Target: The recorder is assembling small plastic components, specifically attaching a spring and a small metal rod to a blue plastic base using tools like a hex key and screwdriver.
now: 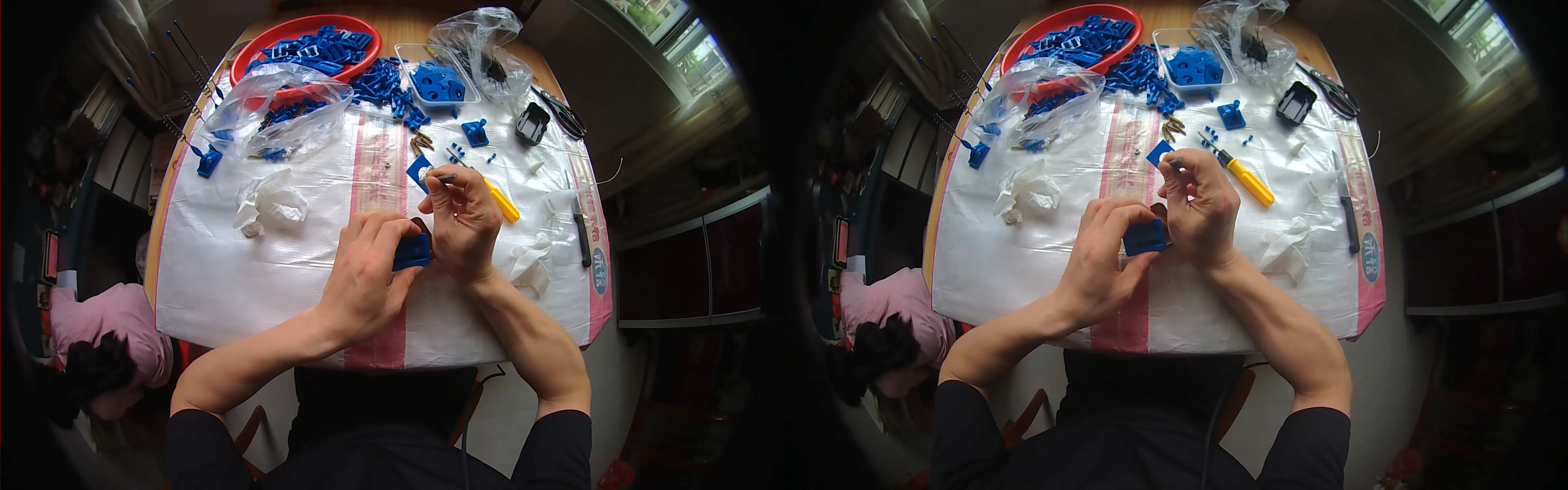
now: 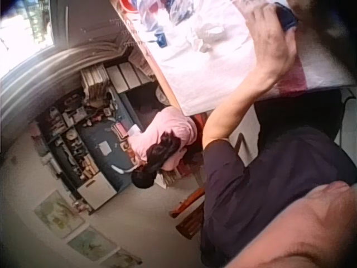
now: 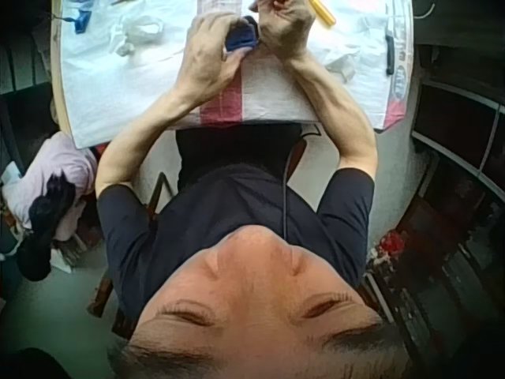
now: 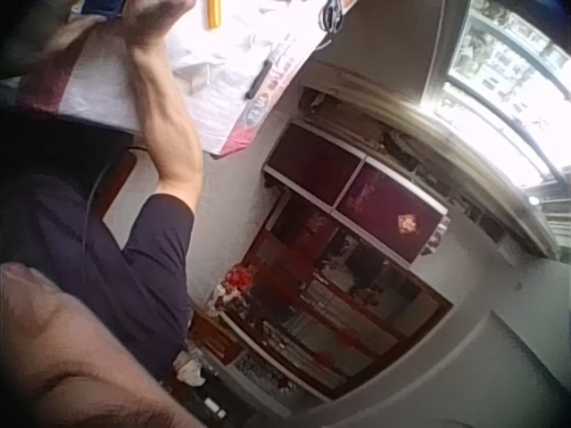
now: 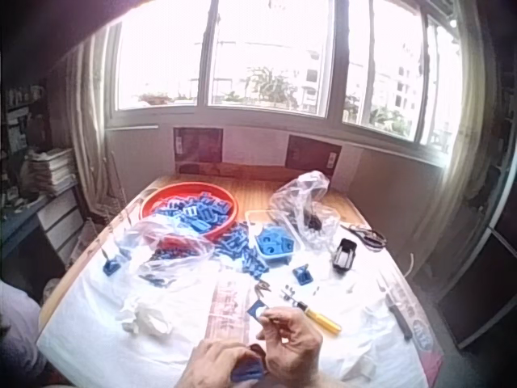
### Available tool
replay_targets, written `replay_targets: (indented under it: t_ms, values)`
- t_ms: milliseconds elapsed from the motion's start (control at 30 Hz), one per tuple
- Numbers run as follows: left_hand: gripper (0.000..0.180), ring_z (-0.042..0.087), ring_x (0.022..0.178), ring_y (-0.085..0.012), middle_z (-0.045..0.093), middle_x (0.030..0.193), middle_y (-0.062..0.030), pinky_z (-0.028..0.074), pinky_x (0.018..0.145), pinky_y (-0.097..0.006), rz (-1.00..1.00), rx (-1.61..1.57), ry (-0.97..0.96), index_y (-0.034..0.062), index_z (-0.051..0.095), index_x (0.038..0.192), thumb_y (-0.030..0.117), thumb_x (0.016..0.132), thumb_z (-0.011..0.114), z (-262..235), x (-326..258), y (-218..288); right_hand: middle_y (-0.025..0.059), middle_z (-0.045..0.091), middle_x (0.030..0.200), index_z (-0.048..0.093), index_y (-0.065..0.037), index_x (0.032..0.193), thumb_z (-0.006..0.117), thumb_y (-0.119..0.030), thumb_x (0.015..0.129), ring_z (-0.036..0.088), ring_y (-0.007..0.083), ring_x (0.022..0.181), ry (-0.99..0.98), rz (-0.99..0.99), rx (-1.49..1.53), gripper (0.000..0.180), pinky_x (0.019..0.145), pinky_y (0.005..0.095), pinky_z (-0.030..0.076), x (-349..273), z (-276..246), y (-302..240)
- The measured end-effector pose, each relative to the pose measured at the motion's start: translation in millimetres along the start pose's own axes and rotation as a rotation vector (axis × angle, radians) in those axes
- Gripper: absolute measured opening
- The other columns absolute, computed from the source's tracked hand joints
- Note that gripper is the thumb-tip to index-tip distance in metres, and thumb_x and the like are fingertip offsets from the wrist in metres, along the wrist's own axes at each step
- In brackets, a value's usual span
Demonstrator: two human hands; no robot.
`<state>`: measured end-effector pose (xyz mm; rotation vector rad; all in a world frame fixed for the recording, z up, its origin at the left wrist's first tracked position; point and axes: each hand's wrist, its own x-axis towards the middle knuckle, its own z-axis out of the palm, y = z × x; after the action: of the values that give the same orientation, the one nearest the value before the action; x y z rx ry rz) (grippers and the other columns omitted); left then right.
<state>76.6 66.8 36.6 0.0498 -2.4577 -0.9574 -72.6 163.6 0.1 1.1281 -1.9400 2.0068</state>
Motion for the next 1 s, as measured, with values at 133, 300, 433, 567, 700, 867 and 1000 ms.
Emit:
replay_targets:
  t_ms: [133,300,433,567,700,867,1000]
  values:
    - [0.050,0.054,0.119,-0.0386,0.058,0.129,-0.0177,0.046,0.102,-0.045,-0.011,0.004,0.037,0.0021,0.059,0.120,-0.002,0.075,0.081,11.0,2.2,-5.9,0.0080,0.070,0.101,0.066,-0.001,0.109,0.070,-0.006,0.102,0.070,0.0121,0.072,-0.026,-0.033,0.048,0.009,0.061,0.0273,0.058,-1.5,-0.4,0.6]
    - [0.048,0.054,0.118,-0.0375,0.058,0.126,-0.0167,0.046,0.102,-0.044,-0.037,0.005,-0.034,0.0014,0.059,0.119,-0.001,0.077,0.080,5.8,1.2,-8.8,0.0089,0.069,0.106,0.065,0.000,0.111,0.069,-0.004,0.102,0.070,0.0118,0.073,-0.062,-0.018,0.086,0.011,0.059,0.0271,0.058,-5.3,0.2,2.9]
    - [0.042,0.052,0.115,-0.0367,0.058,0.118,-0.0166,0.044,0.101,-0.045,-0.032,-0.014,-0.048,0.0010,0.060,0.115,0.006,0.078,0.079,-1.7,7.8,-21.0,0.0093,0.068,0.108,0.065,0.000,0.112,0.069,-0.004,0.102,0.071,0.0119,0.075,-0.107,0.001,0.076,0.011,0.058,0.0268,0.058,-7.3,-0.8,-2.4]
    - [0.041,0.053,0.113,-0.0362,0.059,0.115,-0.0160,0.044,0.100,-0.045,-0.104,-0.112,-0.044,0.0011,0.061,0.113,0.007,0.077,0.080,-0.6,10.8,-27.4,0.0094,0.068,0.109,0.065,0.000,0.113,0.069,-0.005,0.102,0.071,0.0116,0.076,-0.093,0.021,0.097,0.012,0.058,0.0259,0.058,-8.6,1.2,-8.0]
    - [0.041,0.055,0.115,-0.0353,0.058,0.120,-0.0163,0.046,0.100,-0.043,-0.071,-0.023,-0.006,0.0000,0.060,0.114,0.005,0.079,0.080,5.0,6.3,-20.5,0.0094,0.068,0.110,0.066,0.000,0.112,0.069,-0.006,0.103,0.071,0.0115,0.076,-0.082,0.035,0.114,0.012,0.058,0.0257,0.058,-9.2,1.6,-9.3]
    - [0.041,0.055,0.110,-0.0364,0.057,0.117,-0.0169,0.045,0.097,-0.045,-0.064,-0.063,-0.016,0.0008,0.060,0.112,0.008,0.077,0.081,1.2,5.3,-19.4,0.0095,0.069,0.109,0.066,0.001,0.112,0.069,-0.007,0.103,0.071,0.0110,0.077,-0.092,0.051,0.058,0.013,0.060,0.0258,0.060,-8.6,-0.3,-9.5]
    - [0.043,0.056,0.118,-0.0374,0.057,0.123,-0.0175,0.047,0.101,-0.044,-0.119,-0.047,-0.073,-0.0011,0.059,0.115,0.005,0.078,0.081,-5.3,0.4,-9.4,0.0095,0.069,0.108,0.066,0.001,0.112,0.070,-0.008,0.102,0.071,0.0109,0.077,-0.085,0.031,0.067,0.013,0.061,0.0261,0.061,-8.3,-0.1,-8.5]
